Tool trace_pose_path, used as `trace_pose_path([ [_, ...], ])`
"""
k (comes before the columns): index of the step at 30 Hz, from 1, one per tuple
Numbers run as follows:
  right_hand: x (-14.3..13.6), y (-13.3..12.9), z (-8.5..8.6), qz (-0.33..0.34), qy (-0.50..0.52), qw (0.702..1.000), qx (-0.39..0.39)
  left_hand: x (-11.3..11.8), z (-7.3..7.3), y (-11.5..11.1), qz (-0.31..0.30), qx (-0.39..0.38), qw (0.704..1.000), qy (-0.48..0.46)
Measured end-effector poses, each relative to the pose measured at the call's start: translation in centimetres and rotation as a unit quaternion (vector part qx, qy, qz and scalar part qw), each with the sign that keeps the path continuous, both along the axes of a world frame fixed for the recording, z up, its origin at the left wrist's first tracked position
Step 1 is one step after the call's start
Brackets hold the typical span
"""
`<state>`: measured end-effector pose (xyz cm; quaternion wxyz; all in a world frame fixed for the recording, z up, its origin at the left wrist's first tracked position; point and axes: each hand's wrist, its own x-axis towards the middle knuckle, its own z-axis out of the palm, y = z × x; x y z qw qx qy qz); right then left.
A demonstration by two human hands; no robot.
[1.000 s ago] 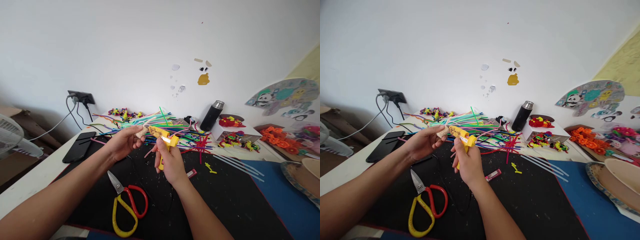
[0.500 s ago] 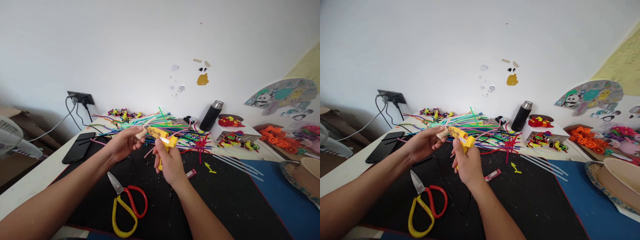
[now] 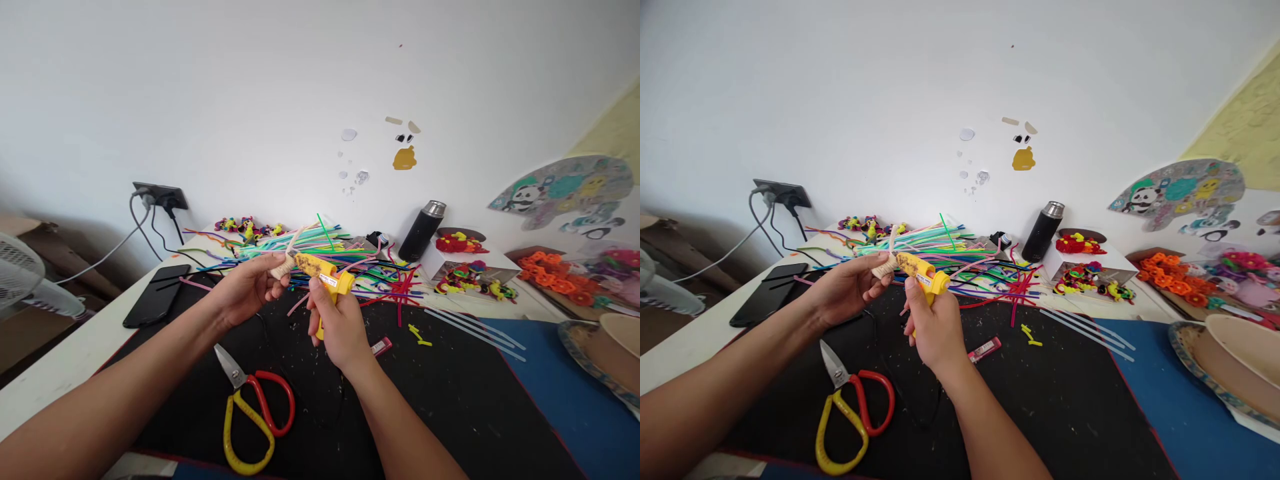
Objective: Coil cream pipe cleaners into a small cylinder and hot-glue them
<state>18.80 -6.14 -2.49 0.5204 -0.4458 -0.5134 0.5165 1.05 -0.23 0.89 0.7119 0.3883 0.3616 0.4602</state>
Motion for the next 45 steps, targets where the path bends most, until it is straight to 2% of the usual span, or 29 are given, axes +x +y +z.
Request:
trace_pose_path([
  [8, -0.08, -0.05, 0.43, -0.005, -0.006, 1.0, -0.005, 0.0, -0.02, -0.01, -0.003, 0.001, 1.0, 0.006],
  [23, -0.04, -0.17, 0.23, 0.002, -0.002, 1.0, -0.013, 0.17, 0.32, 0.01, 0.005, 0.002, 1.0, 0.014],
  [37, 0.01, -0.14, 0.17, 0.003, -0.017, 1.0, -0.007, 0.13, -0.01, 0.09, 0.011, 0.004, 1.0, 0.012],
  [45, -0.15, -0.15, 0.03, -0.003, -0.013, 1.0, -0.007, 0.28, 0.17, -0.06, 0.016, -0.025, 1.0, 0.001],
])
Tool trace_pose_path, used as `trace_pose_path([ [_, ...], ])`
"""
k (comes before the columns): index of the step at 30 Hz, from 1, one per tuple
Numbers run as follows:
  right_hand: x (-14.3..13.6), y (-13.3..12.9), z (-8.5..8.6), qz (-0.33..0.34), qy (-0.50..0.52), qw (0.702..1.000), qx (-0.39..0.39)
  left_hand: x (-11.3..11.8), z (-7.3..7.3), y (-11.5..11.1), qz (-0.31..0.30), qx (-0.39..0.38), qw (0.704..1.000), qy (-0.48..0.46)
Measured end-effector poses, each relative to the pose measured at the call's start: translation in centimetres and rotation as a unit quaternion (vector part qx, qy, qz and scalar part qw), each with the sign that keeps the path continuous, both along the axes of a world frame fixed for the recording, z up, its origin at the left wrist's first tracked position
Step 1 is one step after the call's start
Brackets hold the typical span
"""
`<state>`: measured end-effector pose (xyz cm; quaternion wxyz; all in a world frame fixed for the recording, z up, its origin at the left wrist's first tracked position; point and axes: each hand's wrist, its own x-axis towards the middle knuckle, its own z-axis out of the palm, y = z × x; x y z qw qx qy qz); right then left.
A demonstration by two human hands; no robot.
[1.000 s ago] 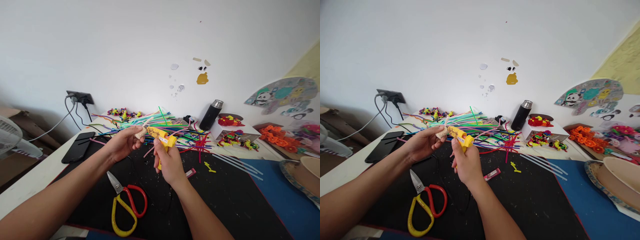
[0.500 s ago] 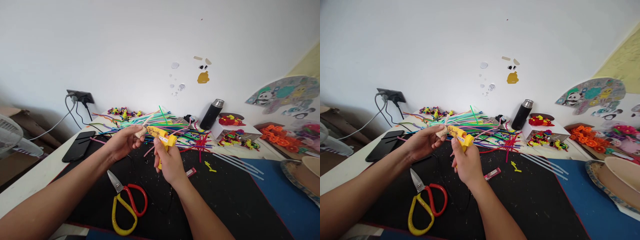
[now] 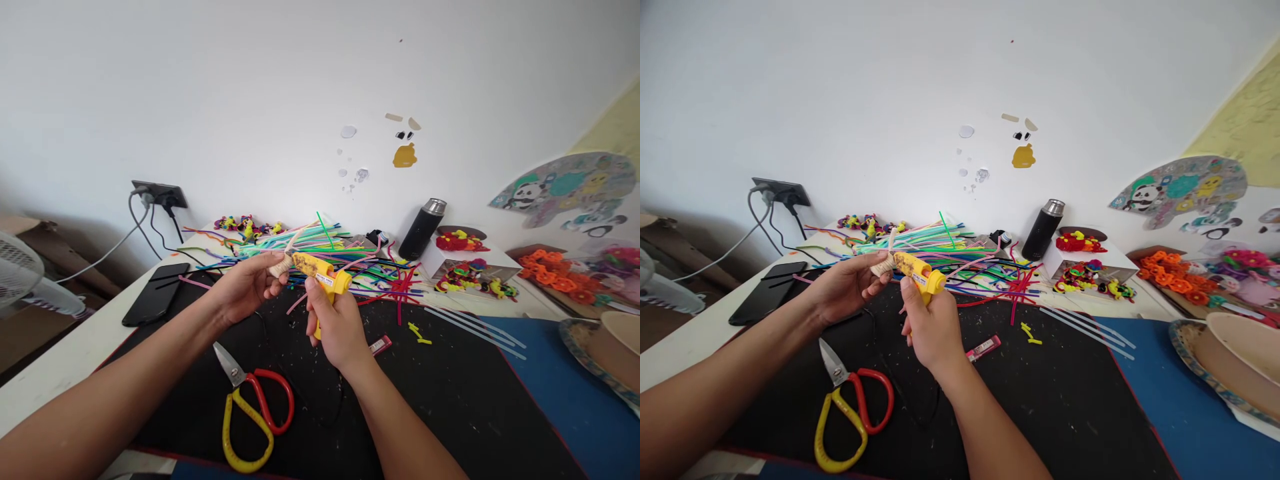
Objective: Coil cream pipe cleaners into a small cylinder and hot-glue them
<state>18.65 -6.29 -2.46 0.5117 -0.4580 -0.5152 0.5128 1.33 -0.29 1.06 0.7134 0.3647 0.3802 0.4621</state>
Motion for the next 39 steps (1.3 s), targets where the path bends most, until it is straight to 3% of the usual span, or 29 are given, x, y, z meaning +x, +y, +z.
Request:
trace_pose_path([
  [22, 0.01, -0.07, 0.07, 0.0, -0.005, 1.0, 0.02, 0.47, 0.73, -0.19, 0.026, -0.042, 0.999, -0.022],
  [39, -0.01, -0.07, -0.17, -0.007, -0.008, 1.0, 0.016, 0.24, 0.26, 0.04, 0.006, -0.036, 0.999, -0.012],
])
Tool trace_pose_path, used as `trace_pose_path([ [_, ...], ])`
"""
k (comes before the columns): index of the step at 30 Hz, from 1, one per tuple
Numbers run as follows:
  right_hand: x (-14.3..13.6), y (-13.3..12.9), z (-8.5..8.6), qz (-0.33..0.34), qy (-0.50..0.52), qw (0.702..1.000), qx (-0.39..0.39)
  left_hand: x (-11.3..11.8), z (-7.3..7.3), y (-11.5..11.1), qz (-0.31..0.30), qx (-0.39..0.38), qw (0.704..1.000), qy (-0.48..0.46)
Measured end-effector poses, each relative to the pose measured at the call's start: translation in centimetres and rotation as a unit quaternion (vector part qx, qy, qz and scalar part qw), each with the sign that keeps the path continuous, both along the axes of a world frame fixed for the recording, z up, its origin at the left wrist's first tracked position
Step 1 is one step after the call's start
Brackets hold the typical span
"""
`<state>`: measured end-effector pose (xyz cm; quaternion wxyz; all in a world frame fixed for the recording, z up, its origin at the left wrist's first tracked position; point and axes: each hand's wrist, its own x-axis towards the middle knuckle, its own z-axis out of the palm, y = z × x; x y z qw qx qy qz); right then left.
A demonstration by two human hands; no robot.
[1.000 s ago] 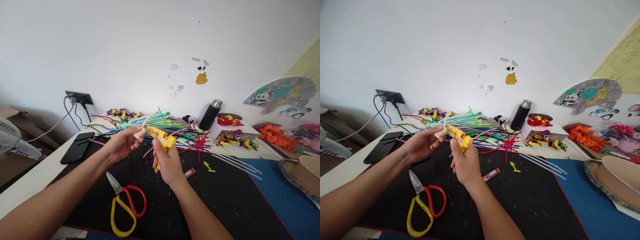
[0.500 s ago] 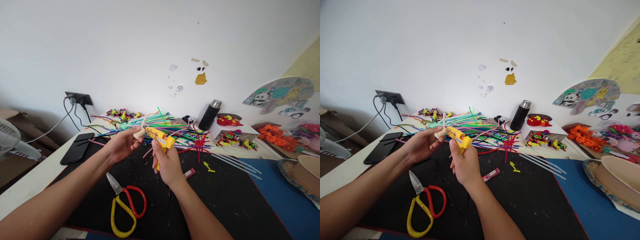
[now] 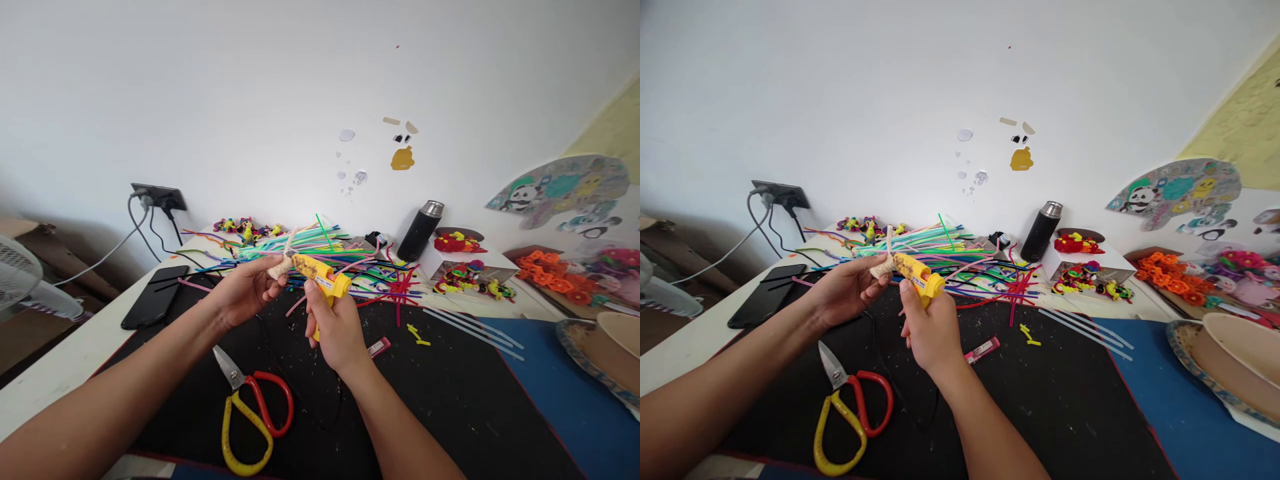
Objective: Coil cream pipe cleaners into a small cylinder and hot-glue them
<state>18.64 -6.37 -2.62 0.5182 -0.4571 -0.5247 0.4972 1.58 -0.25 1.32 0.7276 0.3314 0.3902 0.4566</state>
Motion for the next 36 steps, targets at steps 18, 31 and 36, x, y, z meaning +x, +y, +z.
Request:
trace_pose_path([
  [18, -0.01, -0.07, 0.1, 0.001, 0.001, 1.0, 0.006, -0.04, -0.01, -0.03, -0.002, -0.008, 1.0, -0.007],
  [31, -0.01, -0.16, 0.44, -0.002, -0.004, 1.0, 0.01, 0.02, -0.12, -0.02, -0.013, -0.006, 1.0, -0.01],
  [36, -0.03, -0.24, 0.7, -0.003, -0.005, 1.0, 0.011, 0.08, -0.18, -0.04, -0.012, -0.007, 1.0, -0.009],
])
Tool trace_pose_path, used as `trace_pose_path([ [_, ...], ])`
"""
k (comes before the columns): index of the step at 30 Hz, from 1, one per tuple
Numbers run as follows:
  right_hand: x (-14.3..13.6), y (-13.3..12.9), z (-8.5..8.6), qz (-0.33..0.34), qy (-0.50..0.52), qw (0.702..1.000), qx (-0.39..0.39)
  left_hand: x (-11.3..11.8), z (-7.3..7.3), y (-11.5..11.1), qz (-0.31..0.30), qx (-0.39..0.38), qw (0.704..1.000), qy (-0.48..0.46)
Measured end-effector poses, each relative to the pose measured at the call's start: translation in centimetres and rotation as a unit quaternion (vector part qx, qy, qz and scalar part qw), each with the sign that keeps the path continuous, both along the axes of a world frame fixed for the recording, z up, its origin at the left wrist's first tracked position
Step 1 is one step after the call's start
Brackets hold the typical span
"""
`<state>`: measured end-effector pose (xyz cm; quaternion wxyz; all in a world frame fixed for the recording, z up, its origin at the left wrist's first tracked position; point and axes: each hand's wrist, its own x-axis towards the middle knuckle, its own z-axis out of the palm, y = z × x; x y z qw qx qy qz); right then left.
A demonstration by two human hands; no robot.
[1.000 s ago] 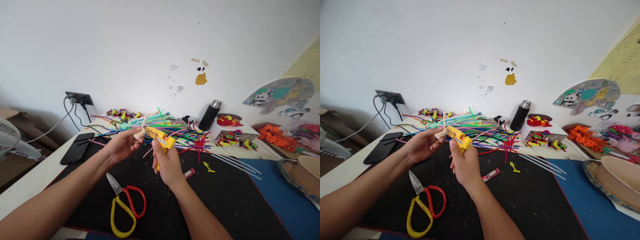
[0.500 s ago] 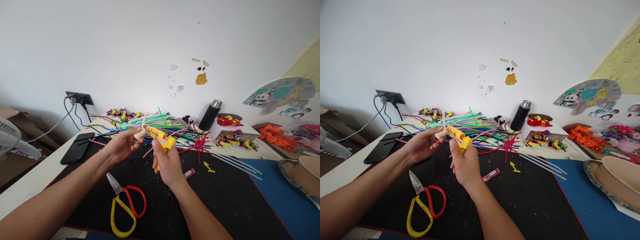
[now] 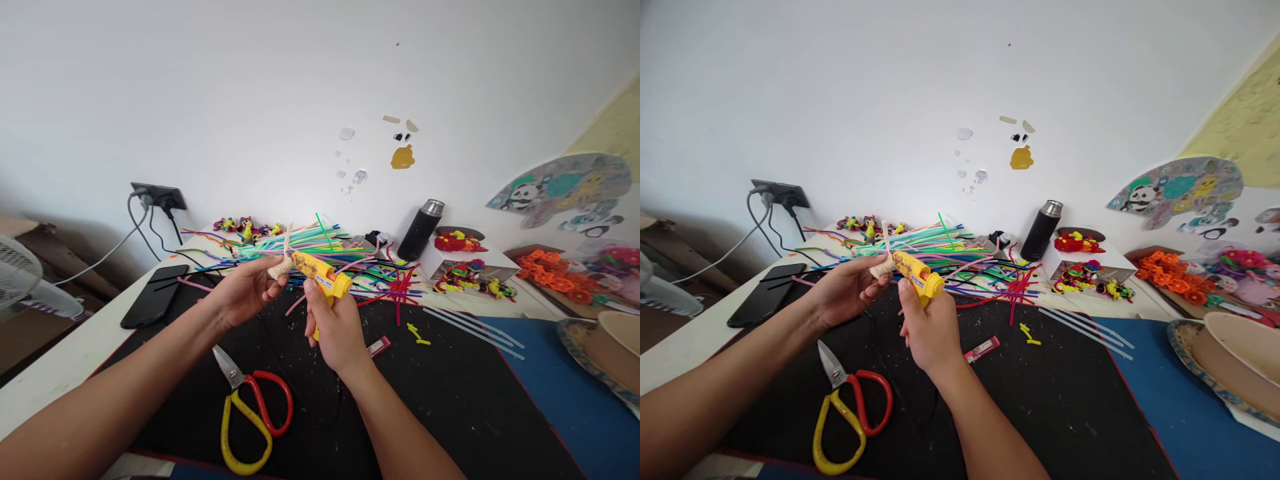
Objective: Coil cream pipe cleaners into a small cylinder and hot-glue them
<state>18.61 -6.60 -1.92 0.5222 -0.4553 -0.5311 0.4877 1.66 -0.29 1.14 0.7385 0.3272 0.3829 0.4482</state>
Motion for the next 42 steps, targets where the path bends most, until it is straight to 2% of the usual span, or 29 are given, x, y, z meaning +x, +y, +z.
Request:
trace_pose_path([
  [14, -0.06, -0.08, 0.27, -0.002, -0.001, 1.0, -0.002, 0.17, 0.05, 0.02, 0.011, -0.013, 1.0, -0.002],
  [42, -0.14, 0.13, -0.31, 0.003, 0.024, 1.0, 0.005, 0.3, -0.15, 0.15, 0.014, -0.038, 0.999, -0.003],
])
